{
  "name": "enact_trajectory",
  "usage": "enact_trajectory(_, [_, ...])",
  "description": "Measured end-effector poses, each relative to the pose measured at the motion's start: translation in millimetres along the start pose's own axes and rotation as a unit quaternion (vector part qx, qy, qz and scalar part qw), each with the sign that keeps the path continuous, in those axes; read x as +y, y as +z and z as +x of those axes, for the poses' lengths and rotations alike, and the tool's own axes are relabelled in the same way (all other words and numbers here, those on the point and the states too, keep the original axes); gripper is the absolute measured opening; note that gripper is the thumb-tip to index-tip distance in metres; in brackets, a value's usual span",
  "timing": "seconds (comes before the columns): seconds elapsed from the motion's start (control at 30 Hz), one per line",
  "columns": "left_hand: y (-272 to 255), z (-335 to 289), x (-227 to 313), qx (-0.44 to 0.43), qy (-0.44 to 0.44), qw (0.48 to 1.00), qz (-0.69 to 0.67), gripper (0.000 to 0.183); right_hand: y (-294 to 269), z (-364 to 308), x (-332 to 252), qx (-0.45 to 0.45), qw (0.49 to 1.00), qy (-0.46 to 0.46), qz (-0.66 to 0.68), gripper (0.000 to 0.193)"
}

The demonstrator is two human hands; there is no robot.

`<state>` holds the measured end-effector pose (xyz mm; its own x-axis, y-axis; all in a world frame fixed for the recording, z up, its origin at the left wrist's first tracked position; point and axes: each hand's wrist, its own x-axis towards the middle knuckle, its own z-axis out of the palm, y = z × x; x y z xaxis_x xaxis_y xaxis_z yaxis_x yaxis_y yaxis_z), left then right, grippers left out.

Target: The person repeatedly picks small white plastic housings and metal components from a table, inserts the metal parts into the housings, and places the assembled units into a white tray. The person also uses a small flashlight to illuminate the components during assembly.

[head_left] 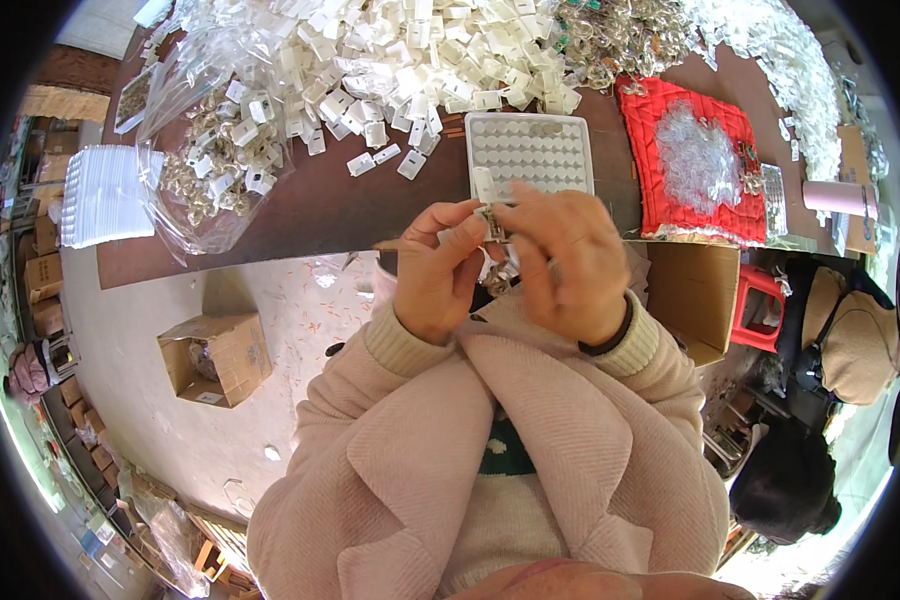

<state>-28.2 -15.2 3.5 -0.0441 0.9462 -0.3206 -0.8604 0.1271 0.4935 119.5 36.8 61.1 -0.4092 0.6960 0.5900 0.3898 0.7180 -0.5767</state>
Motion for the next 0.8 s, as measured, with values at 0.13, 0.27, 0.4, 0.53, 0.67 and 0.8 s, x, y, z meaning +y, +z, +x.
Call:
enact_trajectory(0.13, [1,-2,5,-0.049,-0.061,0.997,-0.028,0.017,0,2,10,-0.022,0.899,0.321,0.296,0.025])
enact_trajectory(0.27, [0,-1,6,-0.073,-0.088,0.993,-0.024,0.017,2,-2,18,-0.039,0.785,0.409,0.464,0.018])
enact_trajectory(0.4, [0,-1,5,-0.108,-0.084,0.99,-0.04,0.02,5,-9,16,0.019,0.921,0.199,0.336,0.02])
enact_trajectory(0.53, [4,-5,4,-0.043,-0.109,0.993,-0.015,0.031,2,-8,19,-0.001,0.966,0.018,0.26,0.03])
enact_trajectory(0.67, [7,-6,1,-0.029,-0.126,0.99,-0.051,0.027,3,-8,18,0.002,0.973,-0.017,0.228,0.034])
enact_trajectory(0.8, [4,-5,-3,-0.052,-0.123,0.988,-0.077,0.026,11,-9,14,0.037,0.98,-0.03,0.194,0.031])
